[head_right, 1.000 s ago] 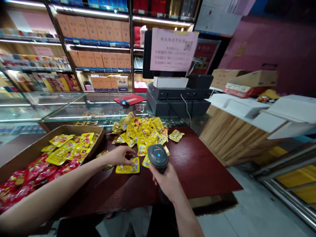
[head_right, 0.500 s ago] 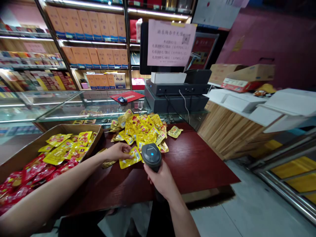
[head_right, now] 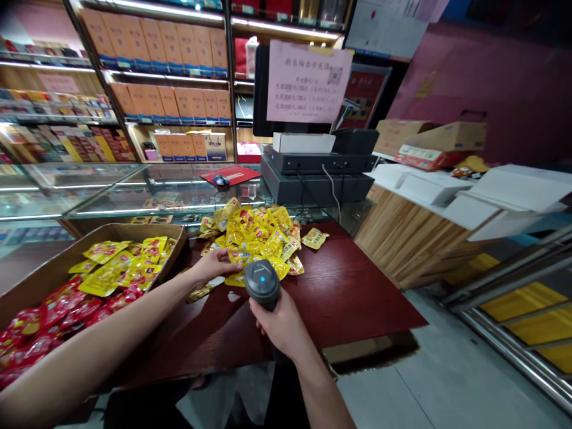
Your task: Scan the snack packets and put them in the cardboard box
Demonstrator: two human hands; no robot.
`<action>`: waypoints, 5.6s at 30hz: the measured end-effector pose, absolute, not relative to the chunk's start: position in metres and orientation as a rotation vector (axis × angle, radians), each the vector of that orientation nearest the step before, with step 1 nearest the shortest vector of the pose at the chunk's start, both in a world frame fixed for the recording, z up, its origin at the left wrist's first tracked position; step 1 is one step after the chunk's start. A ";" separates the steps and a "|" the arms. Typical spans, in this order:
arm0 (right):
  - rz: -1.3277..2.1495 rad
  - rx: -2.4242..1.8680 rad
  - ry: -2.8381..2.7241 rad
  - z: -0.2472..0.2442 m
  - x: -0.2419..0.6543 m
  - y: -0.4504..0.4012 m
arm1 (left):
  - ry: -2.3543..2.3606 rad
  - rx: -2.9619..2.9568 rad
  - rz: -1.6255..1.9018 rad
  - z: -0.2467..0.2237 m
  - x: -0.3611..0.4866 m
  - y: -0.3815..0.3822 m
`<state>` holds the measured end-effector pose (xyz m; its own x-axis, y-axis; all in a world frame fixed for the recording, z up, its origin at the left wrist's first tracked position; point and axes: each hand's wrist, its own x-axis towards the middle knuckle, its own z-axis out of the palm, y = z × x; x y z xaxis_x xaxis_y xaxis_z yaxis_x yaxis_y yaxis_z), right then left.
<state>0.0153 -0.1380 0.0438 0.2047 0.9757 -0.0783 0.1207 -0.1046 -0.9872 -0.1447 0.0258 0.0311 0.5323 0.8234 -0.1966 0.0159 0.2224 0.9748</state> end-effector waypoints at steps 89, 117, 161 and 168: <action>0.924 -1.534 -0.980 0.043 0.079 -0.151 | 1.104 2.666 0.340 0.007 -0.116 0.028; 0.995 -1.477 -1.151 0.052 0.021 -0.140 | 1.019 1.472 0.646 0.038 -0.145 0.066; 1.048 -1.445 -1.115 0.070 0.004 -0.129 | 1.085 1.374 1.036 0.111 -0.245 0.093; 1.134 -1.378 -1.190 0.073 -0.035 -0.106 | 1.332 1.402 1.250 0.146 -0.364 0.084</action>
<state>-0.0354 -0.1057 0.0731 0.0940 0.9939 -0.0579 0.1058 -0.0678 -0.9921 -0.3641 0.0845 0.1462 -0.0500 0.9914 0.1208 0.1839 -0.1097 0.9768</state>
